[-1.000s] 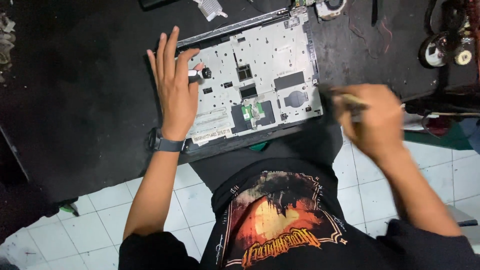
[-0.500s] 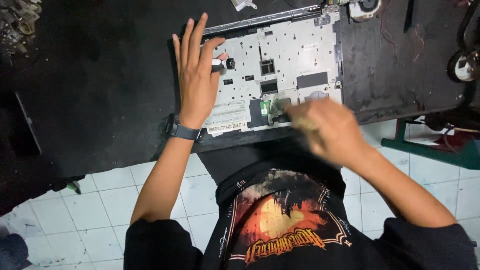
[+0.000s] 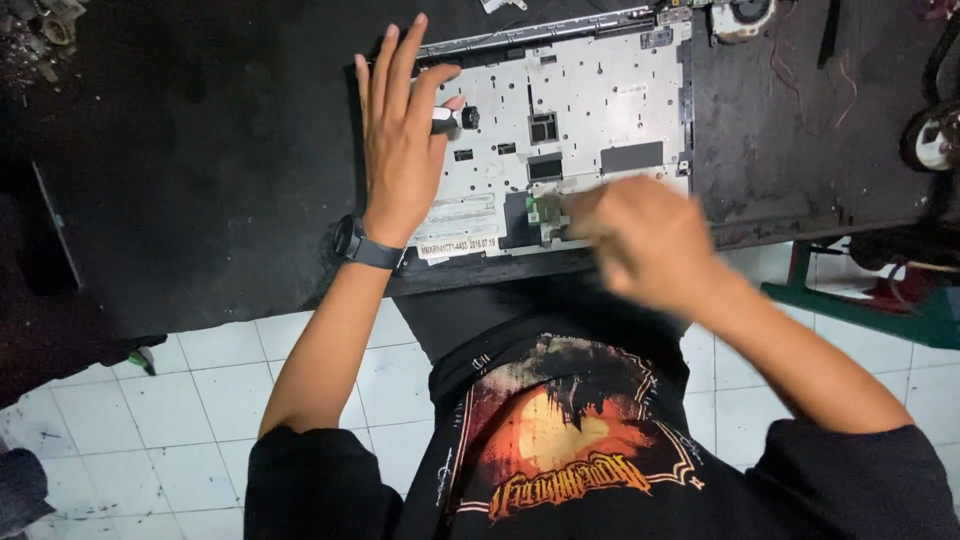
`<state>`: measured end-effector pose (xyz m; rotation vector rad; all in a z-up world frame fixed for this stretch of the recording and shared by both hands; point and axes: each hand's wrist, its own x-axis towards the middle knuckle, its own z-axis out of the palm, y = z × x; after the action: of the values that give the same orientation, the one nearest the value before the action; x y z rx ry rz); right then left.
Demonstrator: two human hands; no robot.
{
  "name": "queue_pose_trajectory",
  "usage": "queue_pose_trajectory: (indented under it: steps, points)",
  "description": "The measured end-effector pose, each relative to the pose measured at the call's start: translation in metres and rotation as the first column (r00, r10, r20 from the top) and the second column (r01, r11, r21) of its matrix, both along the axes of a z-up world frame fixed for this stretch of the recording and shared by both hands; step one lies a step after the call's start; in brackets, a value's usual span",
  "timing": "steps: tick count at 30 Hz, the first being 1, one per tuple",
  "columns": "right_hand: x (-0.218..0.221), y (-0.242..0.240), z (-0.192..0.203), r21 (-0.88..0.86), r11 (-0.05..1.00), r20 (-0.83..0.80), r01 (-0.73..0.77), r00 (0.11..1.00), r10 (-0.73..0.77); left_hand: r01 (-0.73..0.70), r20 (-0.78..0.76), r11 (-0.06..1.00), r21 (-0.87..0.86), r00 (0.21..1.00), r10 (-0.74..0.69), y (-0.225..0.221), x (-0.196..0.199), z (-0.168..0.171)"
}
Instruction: Installing a metal chassis into a laptop housing and securing it with screws.
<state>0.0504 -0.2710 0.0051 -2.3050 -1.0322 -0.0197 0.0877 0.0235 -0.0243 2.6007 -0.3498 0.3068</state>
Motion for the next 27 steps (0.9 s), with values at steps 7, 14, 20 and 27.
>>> queue_pose_trajectory:
  steps: [7, 14, 20, 27]
  points:
    - [0.009, 0.024, -0.001, 0.018, 0.997, 0.137, -0.077, 0.988, 0.074, -0.004, 0.012, 1.0, -0.009, 1.0, 0.004, -0.001, -0.003, -0.001]
    - [0.036, 0.032, 0.003, 0.129, 0.986, 0.028, -0.106, 0.994, 0.104, -0.005, 0.011, 1.0, -0.005, 1.0, 0.005, 0.001, -0.001, 0.0]
    - [0.053, 0.019, -0.013, 0.181, 0.983, 0.096, 0.034, 0.994, -0.051, -0.014, 0.049, 1.0, 0.004, 0.999, 0.014, 0.003, 0.001, -0.006]
    - [0.033, 0.057, 0.009, 0.348, 0.93, 0.014, -0.123, 0.992, 0.126, -0.022, -0.006, 0.999, -0.043, 1.0, 0.022, 0.0, 0.0, 0.004]
